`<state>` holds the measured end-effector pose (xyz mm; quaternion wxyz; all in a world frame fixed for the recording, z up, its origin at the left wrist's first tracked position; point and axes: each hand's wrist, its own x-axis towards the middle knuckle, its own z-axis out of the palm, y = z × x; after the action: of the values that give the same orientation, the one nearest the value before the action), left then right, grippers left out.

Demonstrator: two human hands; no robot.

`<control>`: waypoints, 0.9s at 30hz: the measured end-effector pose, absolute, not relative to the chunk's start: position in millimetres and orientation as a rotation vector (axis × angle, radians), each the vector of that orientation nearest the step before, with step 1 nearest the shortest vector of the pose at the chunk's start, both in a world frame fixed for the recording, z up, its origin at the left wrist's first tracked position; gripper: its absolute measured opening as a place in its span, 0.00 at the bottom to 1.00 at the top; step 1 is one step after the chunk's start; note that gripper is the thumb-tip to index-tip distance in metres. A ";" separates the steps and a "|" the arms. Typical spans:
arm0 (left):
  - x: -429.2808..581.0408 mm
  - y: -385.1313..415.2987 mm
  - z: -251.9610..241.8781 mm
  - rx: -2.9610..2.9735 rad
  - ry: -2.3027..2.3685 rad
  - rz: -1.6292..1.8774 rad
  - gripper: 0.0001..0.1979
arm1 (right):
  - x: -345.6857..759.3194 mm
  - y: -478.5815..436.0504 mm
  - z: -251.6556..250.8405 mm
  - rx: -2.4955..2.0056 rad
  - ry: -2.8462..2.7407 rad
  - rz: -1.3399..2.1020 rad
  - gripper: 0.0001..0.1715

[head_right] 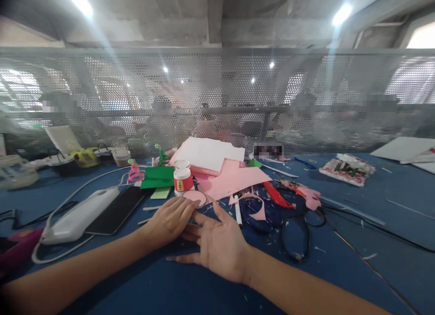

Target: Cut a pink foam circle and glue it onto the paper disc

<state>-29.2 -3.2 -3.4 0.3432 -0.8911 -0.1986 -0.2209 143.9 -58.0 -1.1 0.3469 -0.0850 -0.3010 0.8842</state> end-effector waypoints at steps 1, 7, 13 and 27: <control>-29.3 -2.9 -3.5 -2.326 -0.517 -0.568 0.10 | 143.7 -58.0 -1.1 -0.232 -0.773 2.288 0.40; -28.0 -4.1 -0.7 -2.331 -0.551 -0.551 0.11 | 143.5 -57.6 0.1 -0.265 -0.820 2.253 0.35; -27.1 -8.9 -0.2 -2.269 -0.567 -0.545 0.09 | 143.8 -56.9 -3.9 -0.219 -0.979 2.217 0.36; -20.6 -11.7 0.1 -2.190 -0.625 -0.424 0.09 | 143.3 -58.9 -4.2 -0.235 -1.029 2.180 0.29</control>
<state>-20.6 -11.7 0.1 0.4011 -0.8660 -0.2471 -0.1678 143.3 -58.9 -4.2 0.3522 -0.0906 -0.3975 0.8424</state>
